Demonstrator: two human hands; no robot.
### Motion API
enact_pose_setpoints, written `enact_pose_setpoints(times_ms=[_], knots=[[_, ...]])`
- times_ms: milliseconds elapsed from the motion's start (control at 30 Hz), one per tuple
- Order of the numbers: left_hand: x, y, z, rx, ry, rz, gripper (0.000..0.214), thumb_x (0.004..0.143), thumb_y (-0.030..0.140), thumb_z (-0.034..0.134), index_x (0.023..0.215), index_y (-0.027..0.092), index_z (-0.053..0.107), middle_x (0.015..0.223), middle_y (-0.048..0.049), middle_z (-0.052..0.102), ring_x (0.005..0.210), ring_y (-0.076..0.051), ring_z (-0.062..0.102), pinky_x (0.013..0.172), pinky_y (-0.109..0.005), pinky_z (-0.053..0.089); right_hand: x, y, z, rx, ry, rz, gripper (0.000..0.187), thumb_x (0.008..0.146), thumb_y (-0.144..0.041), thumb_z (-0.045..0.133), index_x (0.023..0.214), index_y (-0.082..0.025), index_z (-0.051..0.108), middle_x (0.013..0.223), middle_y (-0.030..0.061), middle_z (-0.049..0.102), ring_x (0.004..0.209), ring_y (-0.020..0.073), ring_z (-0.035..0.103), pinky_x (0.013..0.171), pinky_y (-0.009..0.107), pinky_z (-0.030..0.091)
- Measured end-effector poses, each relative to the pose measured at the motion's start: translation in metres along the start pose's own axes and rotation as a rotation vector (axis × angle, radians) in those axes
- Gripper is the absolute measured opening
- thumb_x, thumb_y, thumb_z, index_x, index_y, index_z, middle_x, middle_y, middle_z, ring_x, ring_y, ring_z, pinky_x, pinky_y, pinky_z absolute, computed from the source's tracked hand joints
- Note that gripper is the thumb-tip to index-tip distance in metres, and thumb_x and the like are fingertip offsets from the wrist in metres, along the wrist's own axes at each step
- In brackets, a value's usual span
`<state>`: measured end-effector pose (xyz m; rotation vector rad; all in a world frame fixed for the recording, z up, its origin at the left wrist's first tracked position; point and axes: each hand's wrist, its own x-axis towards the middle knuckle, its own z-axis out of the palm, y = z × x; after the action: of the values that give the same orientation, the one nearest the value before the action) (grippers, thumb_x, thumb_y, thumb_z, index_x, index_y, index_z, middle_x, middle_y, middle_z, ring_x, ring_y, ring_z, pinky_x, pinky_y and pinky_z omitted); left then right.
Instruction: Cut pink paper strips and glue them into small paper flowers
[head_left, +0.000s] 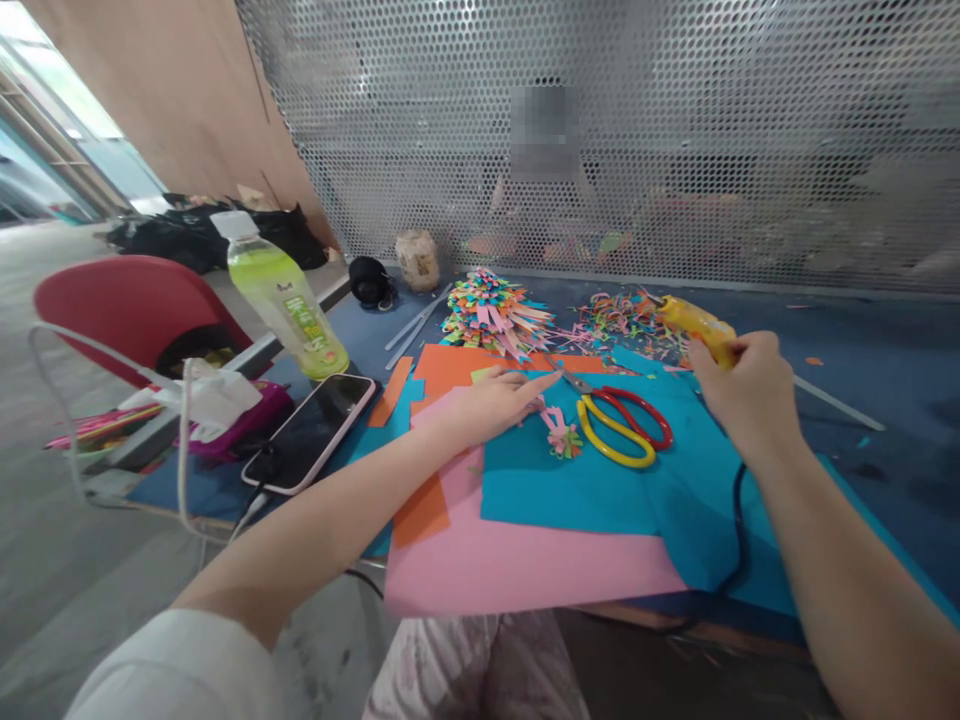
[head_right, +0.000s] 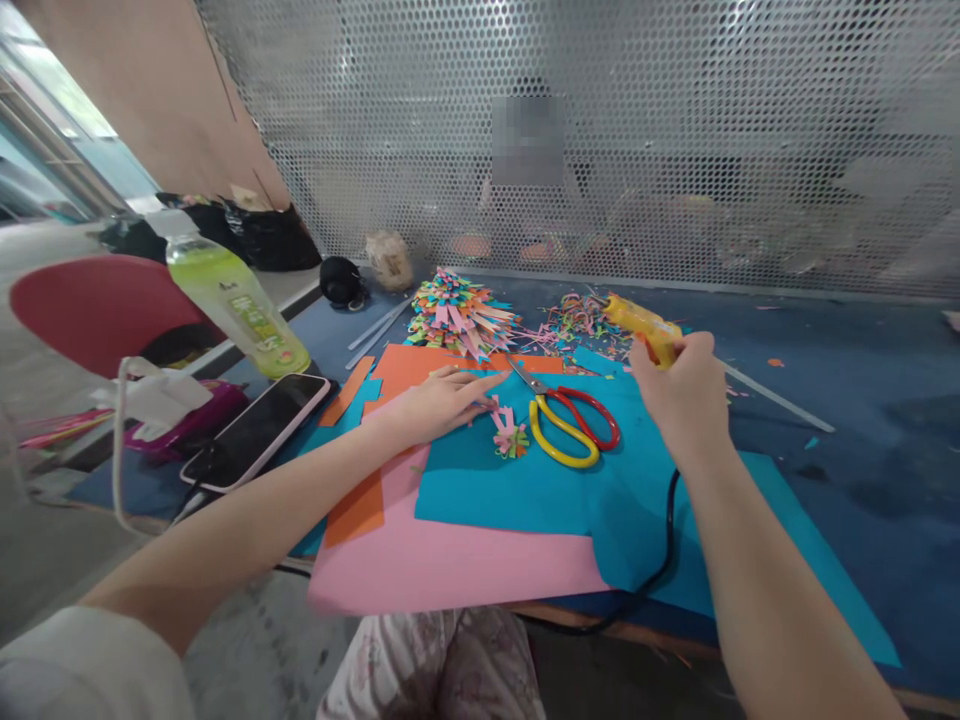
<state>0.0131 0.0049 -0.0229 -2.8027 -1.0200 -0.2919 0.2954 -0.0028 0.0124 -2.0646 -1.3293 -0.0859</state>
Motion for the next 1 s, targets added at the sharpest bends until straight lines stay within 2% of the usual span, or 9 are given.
enact_pose_setpoints(times_ms=[200, 300, 400, 567, 767, 1000], knots=[[-0.001, 0.001, -0.002, 0.046, 0.010, 0.020, 0.042, 0.093, 0.024, 0.037, 0.134, 0.016, 0.039, 0.101, -0.0111, 0.067, 0.102, -0.021, 0.060, 0.086, -0.036, 0.043, -0.006, 0.000, -0.002, 0.043, 0.096, -0.131, 0.036, 0.077, -0.049, 0.050, 0.097, -0.020, 0.043, 0.088, 0.0085, 0.060, 0.082, 0.0256, 0.059, 0.066, 0.033, 0.044], [0.000, 0.001, 0.000, 0.034, 0.010, 0.025, 0.040, 0.093, 0.023, 0.036, 0.132, 0.015, 0.041, 0.102, -0.0119, 0.066, 0.101, -0.021, 0.060, 0.086, -0.036, 0.045, -0.007, 0.000, -0.001, 0.055, 0.092, -0.176, 0.036, 0.077, -0.050, 0.050, 0.097, -0.021, 0.042, 0.088, 0.0081, 0.059, 0.081, 0.0249, 0.059, 0.064, 0.032, 0.043], [0.000, 0.000, 0.001, -0.030, 0.047, -0.008, 0.043, 0.091, 0.029, 0.041, 0.132, 0.014, 0.040, 0.104, -0.0130, 0.064, 0.102, -0.023, 0.059, 0.086, -0.037, 0.045, -0.008, 0.001, 0.002, 0.044, 0.090, -0.203, 0.037, 0.078, -0.052, 0.050, 0.097, -0.021, 0.040, 0.087, 0.0074, 0.059, 0.079, 0.0243, 0.059, 0.062, 0.031, 0.042], [0.000, -0.003, 0.003, -0.180, 0.103, -0.040, 0.057, 0.087, 0.038, 0.049, 0.137, 0.018, 0.031, 0.114, -0.0107, 0.061, 0.111, -0.021, 0.052, 0.093, -0.035, 0.042, -0.007, 0.003, 0.004, 0.008, 0.102, -0.230, 0.036, 0.079, -0.053, 0.047, 0.096, -0.023, 0.039, 0.088, 0.0072, 0.059, 0.081, 0.0244, 0.059, 0.063, 0.031, 0.043], [0.001, -0.005, 0.007, -0.210, 0.037, -0.082, 0.051, 0.089, 0.034, 0.046, 0.135, 0.017, 0.035, 0.105, -0.0087, 0.066, 0.109, -0.021, 0.054, 0.094, -0.036, 0.040, -0.007, 0.001, 0.003, 0.017, 0.083, -0.221, 0.035, 0.078, -0.052, 0.049, 0.094, -0.023, 0.039, 0.087, 0.0072, 0.060, 0.078, 0.0243, 0.059, 0.061, 0.030, 0.042], [0.000, -0.005, 0.008, -0.210, 0.077, -0.065, 0.043, 0.090, 0.026, 0.043, 0.132, 0.017, 0.039, 0.105, -0.0094, 0.065, 0.106, -0.021, 0.057, 0.092, -0.036, 0.043, -0.009, -0.003, 0.003, 0.043, 0.065, -0.244, 0.034, 0.076, -0.049, 0.052, 0.093, -0.022, 0.041, 0.088, 0.0078, 0.060, 0.079, 0.0238, 0.059, 0.061, 0.030, 0.042]])
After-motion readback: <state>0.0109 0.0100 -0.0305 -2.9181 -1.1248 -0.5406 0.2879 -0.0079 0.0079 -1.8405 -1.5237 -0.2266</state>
